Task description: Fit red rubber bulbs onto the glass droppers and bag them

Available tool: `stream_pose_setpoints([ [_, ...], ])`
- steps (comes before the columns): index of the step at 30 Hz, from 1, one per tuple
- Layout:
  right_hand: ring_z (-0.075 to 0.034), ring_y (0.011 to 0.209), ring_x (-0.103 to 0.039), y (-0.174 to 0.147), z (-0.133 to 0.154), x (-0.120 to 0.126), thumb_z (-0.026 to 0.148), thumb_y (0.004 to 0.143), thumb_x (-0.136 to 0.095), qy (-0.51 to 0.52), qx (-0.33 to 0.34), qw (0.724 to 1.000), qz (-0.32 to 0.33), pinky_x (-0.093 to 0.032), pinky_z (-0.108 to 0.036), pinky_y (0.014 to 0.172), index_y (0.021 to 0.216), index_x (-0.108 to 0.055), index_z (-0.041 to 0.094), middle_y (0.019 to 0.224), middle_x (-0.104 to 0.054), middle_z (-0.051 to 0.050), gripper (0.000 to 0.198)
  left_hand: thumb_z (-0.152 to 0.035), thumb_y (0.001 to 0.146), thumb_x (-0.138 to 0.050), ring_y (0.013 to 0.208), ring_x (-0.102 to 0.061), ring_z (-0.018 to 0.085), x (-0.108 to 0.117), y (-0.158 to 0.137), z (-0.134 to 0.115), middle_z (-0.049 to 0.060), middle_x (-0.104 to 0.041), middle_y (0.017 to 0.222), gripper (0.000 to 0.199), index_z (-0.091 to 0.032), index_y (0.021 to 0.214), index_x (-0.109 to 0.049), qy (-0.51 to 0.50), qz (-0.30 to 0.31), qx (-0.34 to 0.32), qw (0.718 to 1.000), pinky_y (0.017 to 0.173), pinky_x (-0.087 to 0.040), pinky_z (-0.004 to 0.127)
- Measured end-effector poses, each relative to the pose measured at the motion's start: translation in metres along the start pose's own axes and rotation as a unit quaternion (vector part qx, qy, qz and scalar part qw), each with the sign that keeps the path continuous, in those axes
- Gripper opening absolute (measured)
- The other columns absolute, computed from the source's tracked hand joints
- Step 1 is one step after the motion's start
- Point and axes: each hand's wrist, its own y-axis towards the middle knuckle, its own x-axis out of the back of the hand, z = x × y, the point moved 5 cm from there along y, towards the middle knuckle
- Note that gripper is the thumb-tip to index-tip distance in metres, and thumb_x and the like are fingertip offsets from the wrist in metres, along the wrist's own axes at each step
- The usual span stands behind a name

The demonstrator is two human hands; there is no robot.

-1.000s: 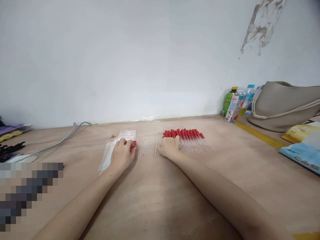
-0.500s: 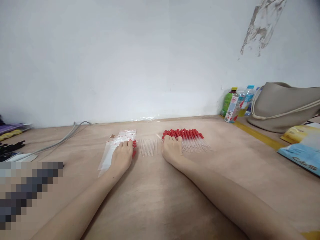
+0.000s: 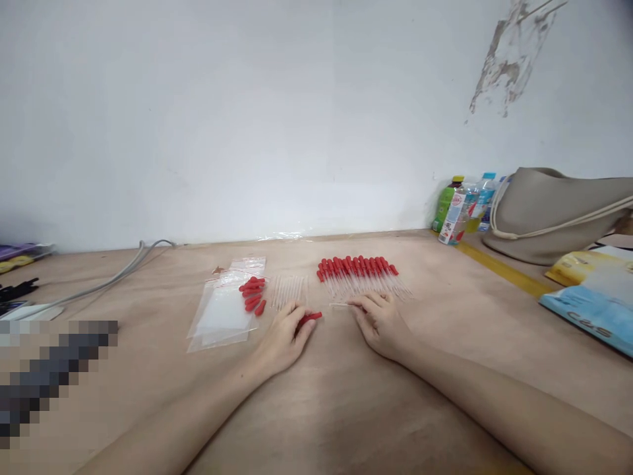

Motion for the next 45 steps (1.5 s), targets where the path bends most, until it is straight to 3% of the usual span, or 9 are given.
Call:
stream_pose_setpoints([
  [7, -0.010, 0.059, -0.050, 0.003, 0.008, -0.004, 0.017, 0.081, -0.045, 0.048, 0.008, 0.999, 0.012, -0.029, -0.032, 0.074, 0.086, -0.054, 0.018, 0.075, -0.062, 0.000, 0.011, -0.037, 0.085, -0.043, 0.065, -0.051, 0.013, -0.001, 0.001, 0.012, 0.000, -0.059, 0.077, 0.023, -0.018, 0.091, -0.055, -0.085, 0.026, 0.072, 0.993, 0.058, -0.038, 0.023],
  [17, -0.010, 0.060, -0.049, 0.003, 0.016, -0.008, 0.018, 0.083, -0.043, 0.062, 0.034, 0.996, 0.055, -0.029, -0.030, 0.073, 0.085, -0.053, 0.019, 0.075, -0.060, 0.000, 0.011, -0.032, 0.084, -0.045, 0.070, -0.055, 0.013, -0.003, 0.002, 0.011, 0.000, -0.062, 0.082, 0.021, -0.019, 0.093, -0.058, -0.119, 0.022, 0.058, 0.991, 0.061, -0.041, 0.022],
  [24, -0.009, 0.058, -0.049, 0.001, 0.017, -0.010, 0.020, 0.083, -0.044, 0.094, 0.057, 0.991, 0.081, -0.029, -0.031, 0.074, 0.084, -0.054, 0.018, 0.066, -0.059, 0.002, 0.011, -0.032, 0.084, -0.045, 0.057, -0.050, 0.010, -0.008, 0.000, 0.012, -0.001, -0.055, 0.065, 0.021, -0.016, 0.084, -0.058, -0.193, 0.069, 0.063, 0.977, 0.054, -0.041, 0.020],
  [30, -0.010, 0.058, -0.051, 0.001, 0.015, -0.011, 0.018, 0.083, -0.045, 0.110, 0.052, 0.988, 0.100, -0.028, -0.031, 0.073, 0.084, -0.059, 0.020, 0.064, -0.060, 0.003, 0.014, -0.029, 0.082, -0.048, 0.056, -0.050, 0.009, -0.009, -0.002, 0.010, 0.000, -0.056, 0.064, 0.020, -0.014, 0.086, -0.060, -0.247, 0.077, 0.058, 0.964, 0.054, -0.043, 0.020],
  [38, -0.009, 0.057, -0.052, 0.003, 0.016, -0.009, 0.020, 0.082, -0.048, 0.080, 0.051, 0.989, 0.114, -0.026, -0.030, 0.069, 0.084, -0.063, 0.022, 0.070, -0.065, 0.002, 0.016, -0.030, 0.083, -0.046, 0.059, -0.052, 0.010, -0.011, -0.005, 0.008, 0.000, -0.059, 0.066, 0.022, -0.016, 0.085, -0.062, -0.190, 0.122, 0.050, 0.973, 0.055, -0.042, 0.020],
  [45, -0.010, 0.055, -0.046, 0.004, 0.026, -0.007, 0.018, 0.082, -0.044, 0.011, 0.091, 0.991, 0.099, -0.023, -0.030, 0.066, 0.083, -0.063, 0.021, 0.065, -0.061, 0.001, 0.019, -0.030, 0.083, -0.046, 0.061, -0.051, 0.010, -0.006, -0.002, 0.002, -0.001, -0.060, 0.067, 0.021, -0.017, 0.084, -0.063, -0.098, 0.102, 0.028, 0.990, 0.057, -0.039, 0.020],
])
